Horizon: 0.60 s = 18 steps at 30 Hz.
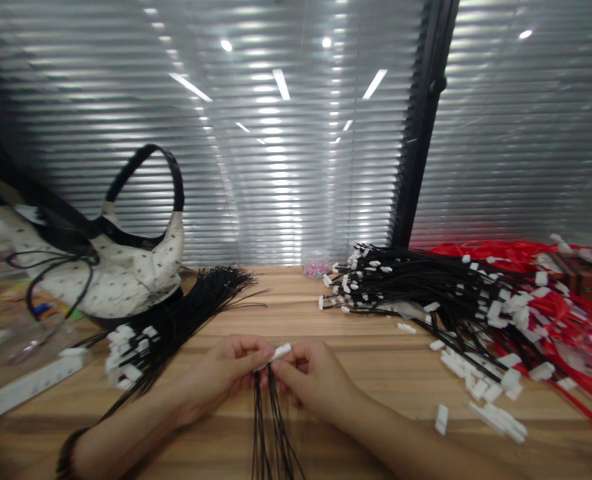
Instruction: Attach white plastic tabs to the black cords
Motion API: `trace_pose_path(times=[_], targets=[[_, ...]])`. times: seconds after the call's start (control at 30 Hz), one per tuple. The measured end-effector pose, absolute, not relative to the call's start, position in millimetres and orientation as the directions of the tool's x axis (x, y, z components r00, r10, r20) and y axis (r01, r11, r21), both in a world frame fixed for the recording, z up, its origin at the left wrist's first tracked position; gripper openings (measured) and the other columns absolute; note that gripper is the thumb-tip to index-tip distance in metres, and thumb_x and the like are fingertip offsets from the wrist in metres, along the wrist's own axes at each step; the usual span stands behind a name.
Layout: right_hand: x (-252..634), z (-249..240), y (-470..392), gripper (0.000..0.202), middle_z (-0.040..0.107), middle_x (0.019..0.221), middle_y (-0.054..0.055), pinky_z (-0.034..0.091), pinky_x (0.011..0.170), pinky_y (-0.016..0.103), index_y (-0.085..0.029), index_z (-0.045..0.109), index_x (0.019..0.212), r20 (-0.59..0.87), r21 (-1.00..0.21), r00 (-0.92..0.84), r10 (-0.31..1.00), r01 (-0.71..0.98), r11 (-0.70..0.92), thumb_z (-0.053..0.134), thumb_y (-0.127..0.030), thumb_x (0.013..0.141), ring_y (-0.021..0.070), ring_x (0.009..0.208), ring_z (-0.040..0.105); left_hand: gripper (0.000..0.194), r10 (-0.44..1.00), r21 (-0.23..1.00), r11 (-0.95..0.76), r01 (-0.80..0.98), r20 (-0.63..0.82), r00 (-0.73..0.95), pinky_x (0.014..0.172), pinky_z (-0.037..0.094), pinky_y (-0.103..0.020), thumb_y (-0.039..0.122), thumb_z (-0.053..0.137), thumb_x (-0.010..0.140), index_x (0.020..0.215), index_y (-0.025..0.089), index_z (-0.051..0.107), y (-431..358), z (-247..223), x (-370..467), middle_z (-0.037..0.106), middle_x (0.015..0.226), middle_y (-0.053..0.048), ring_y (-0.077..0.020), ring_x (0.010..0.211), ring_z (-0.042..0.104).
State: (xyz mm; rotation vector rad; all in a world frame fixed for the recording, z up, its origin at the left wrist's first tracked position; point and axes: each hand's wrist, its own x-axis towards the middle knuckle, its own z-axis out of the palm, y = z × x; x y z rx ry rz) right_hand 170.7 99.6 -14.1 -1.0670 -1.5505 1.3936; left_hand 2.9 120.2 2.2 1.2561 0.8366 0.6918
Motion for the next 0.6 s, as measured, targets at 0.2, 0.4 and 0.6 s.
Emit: trace_pose_path(times=[0.2,0.4,0.6], targets=[[169,-6,98,0.034,0.046,0.045,-0.005,0.026,0.035,0.016,-0.014,0.053,0.056,-0.017,-0.998,-0.361,0.932,0.055,0.003,0.059,-0.045,0.068,0.0038,0.036,0.038,0.026,0.829,0.991,0.131,0.037,-0.129,0.544,0.063,0.034,-0.024,0.035,0.062,0.076,0.072,0.010,0.068,119,5,4,0.063,0.065,-0.004,-0.0115,0.062,0.049],[169,-4,96,0.029,0.050,0.047,-0.003,0.027,0.034,0.015,-0.012,0.060,0.066,-0.166,-0.986,-0.391,0.905,0.081,-0.146,0.055,-0.038,0.074,0.0049,0.036,0.042,0.028,0.834,0.992,0.063,0.109,-0.113,0.540,0.055,0.029,-0.023,0.036,0.062,0.075,0.065,0.011,0.068,118,9,4,0.058,0.055,-0.001,-0.0096,0.054,0.044],[169,-1,92,0.020,0.047,0.043,-0.005,0.026,0.036,0.014,-0.011,0.059,0.062,-0.169,-0.985,-0.363,0.916,0.085,-0.148,0.056,-0.028,0.073,0.0027,0.035,0.037,0.028,0.823,0.993,0.066,0.094,-0.107,0.557,0.055,0.030,-0.022,0.035,0.061,0.076,0.063,0.011,0.067,119,10,3,0.057,0.055,0.000,-0.0094,0.054,0.044]])
